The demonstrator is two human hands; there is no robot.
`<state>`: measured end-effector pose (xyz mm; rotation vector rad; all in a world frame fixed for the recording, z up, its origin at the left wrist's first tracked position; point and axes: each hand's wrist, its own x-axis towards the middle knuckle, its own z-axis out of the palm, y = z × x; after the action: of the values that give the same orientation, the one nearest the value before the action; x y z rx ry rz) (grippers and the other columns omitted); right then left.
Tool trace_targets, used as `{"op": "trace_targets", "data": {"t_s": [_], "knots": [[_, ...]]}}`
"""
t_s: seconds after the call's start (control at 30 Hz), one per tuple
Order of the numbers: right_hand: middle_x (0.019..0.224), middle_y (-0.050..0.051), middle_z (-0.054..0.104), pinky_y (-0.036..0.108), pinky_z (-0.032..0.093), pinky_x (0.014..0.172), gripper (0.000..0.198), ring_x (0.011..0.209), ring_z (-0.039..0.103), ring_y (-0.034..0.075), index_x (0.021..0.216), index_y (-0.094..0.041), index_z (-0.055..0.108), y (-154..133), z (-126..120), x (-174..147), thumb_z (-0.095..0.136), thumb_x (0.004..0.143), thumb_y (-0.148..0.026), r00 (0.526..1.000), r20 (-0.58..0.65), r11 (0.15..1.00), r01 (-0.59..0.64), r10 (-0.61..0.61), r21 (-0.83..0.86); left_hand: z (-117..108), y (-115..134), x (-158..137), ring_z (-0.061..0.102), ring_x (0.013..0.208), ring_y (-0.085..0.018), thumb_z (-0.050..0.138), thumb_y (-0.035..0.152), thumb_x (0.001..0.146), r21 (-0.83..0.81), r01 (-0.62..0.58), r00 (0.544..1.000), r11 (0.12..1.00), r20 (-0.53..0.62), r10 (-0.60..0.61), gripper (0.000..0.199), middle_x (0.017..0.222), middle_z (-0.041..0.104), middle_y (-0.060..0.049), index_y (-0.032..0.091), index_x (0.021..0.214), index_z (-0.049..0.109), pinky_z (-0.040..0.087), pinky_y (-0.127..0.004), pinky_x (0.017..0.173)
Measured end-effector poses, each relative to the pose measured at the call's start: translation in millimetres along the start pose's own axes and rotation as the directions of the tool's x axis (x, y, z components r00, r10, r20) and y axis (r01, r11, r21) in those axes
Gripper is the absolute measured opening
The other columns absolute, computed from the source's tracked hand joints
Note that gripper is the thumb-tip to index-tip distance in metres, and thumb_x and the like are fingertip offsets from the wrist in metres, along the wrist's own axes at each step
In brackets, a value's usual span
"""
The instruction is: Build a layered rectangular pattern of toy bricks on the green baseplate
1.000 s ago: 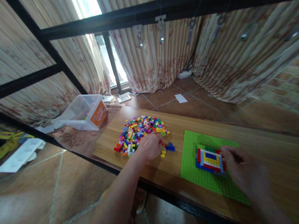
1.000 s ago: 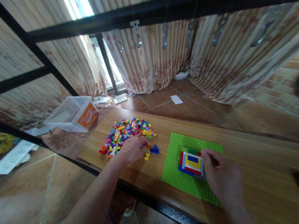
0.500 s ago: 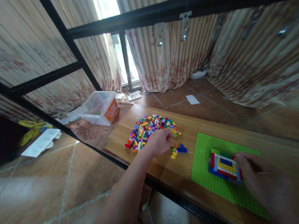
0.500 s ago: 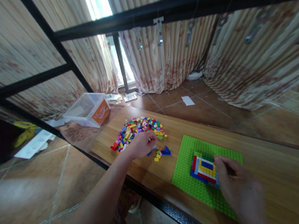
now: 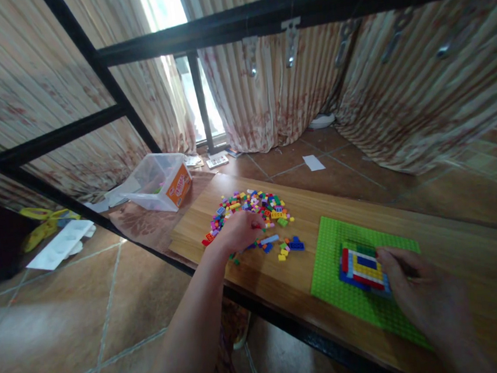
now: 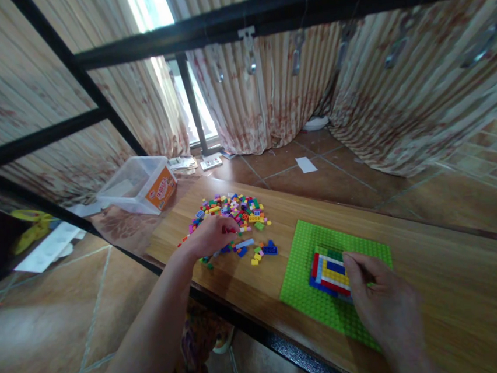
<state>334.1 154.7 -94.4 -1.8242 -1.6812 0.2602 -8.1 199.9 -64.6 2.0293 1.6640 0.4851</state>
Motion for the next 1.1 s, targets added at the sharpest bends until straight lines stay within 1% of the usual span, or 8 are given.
{"op": "trace_targets", "data": {"t_s": [0.17,0.33,0.43,0.57,0.7,0.9,1.0,1.1], "knots": [[0.088,0.009,0.075,0.036,0.053,0.069,0.047,0.076,0.07,0.025,0.088,-0.021,0.074,-3.9,-0.2,-0.9,0.046,0.083,-0.058,0.998,-0.003,0.998,0.058,-0.058,0.014,-0.1,3.9,0.1,0.063,0.074,-0.016,0.054,0.015,0.076,0.09,0.021,1.0,0.996,-0.019,-0.019,0.026,0.081,0.073,-0.002,0.02,0.089,0.076,0.043,-0.023,0.065],[0.089,0.008,0.075,0.037,0.053,0.07,0.048,0.076,0.069,0.025,0.088,-0.022,0.073,-7.9,0.3,-2.6,0.045,0.084,-0.061,0.999,-0.005,0.999,0.041,-0.041,0.026,-7.4,0.7,-2.9,0.062,0.07,-0.016,0.051,0.016,0.08,0.014,0.015,1.0,1.0,0.004,-0.015,0.025,0.073,0.07,-0.002,0.017,0.088,0.074,0.042,-0.022,0.06],[0.091,0.008,0.075,0.037,0.053,0.072,0.045,0.08,0.069,0.025,0.089,-0.022,0.073,-12.1,2.3,-3.3,0.046,0.084,-0.058,0.999,0.04,0.999,0.036,-0.037,0.038,-8.3,-1.7,-4.1,0.063,0.074,-0.016,0.048,0.013,0.081,-0.016,-0.006,1.0,1.0,0.003,0.006,0.026,0.077,0.071,-0.002,0.016,0.088,0.073,0.044,-0.022,0.064],[0.094,0.008,0.075,0.036,0.053,0.074,0.043,0.084,0.07,0.025,0.091,-0.023,0.073,-18.9,6.3,-3.4,0.047,0.084,-0.057,0.995,0.084,0.997,0.049,-0.053,0.052,-5.7,2.7,-4.5,0.064,0.077,-0.017,0.05,0.012,0.08,0.051,-0.022,1.0,0.998,0.017,0.021,0.028,0.083,0.072,-0.003,0.018,0.096,0.073,0.046,-0.024,0.068],[0.095,0.007,0.076,0.037,0.053,0.076,0.043,0.085,0.07,0.025,0.091,-0.024,0.073,-22.3,10.9,-3.2,0.047,0.085,-0.058,0.993,0.093,0.997,0.064,-0.068,0.044,-2.8,8.4,-4.5,0.066,0.084,-0.02,0.054,0.011,0.077,0.143,0.016,0.999,0.99,0.043,-0.022,0.028,0.09,0.074,-0.004,0.02,0.096,0.073,0.048,-0.027,0.074],[0.096,0.006,0.076,0.038,0.053,0.077,0.043,0.086,0.071,0.026,0.093,-0.025,0.073,-22.3,15.7,-2.5,0.046,0.085,-0.058,0.993,0.11,0.999,0.049,-0.051,0.022,-8.0,0.9,-6.6,0.066,0.086,-0.019,0.054,0.015,0.078,0.105,0.058,0.998,0.993,-0.004,-0.058,0.026,0.093,0.074,-0.003,0.021,0.095,0.072,0.049,-0.025,0.075],[0.093,0.006,0.076,0.037,0.053,0.077,0.044,0.084,0.071,0.025,0.092,-0.024,0.073,-24.5,15.3,-2.7,0.046,0.085,-0.058,0.992,0.11,0.998,0.051,-0.054,0.029,-14.7,-1.9,-11.1,0.065,0.083,-0.017,0.056,0.015,0.075,0.098,0.033,0.997,0.995,0.073,-0.04,0.027,0.09,0.073,-0.002,0.02,0.094,0.074,0.048,-0.023,0.072],[0.094,0.005,0.076,0.036,0.053,0.077,0.043,0.084,0.071,0.025,0.093,-0.025,0.073,-26.6,14.8,-3.0,0.045,0.086,-0.057,0.991,0.117,0.997,0.068,-0.072,0.033,-17.8,-0.3,-16.5,0.065,0.087,-0.018,0.059,0.013,0.07,0.162,-0.03,0.987,0.986,0.159,0.004,0.032,0.093,0.072,-0.001,0.021,0.096,0.075,0.049,-0.024,0.079]]}}
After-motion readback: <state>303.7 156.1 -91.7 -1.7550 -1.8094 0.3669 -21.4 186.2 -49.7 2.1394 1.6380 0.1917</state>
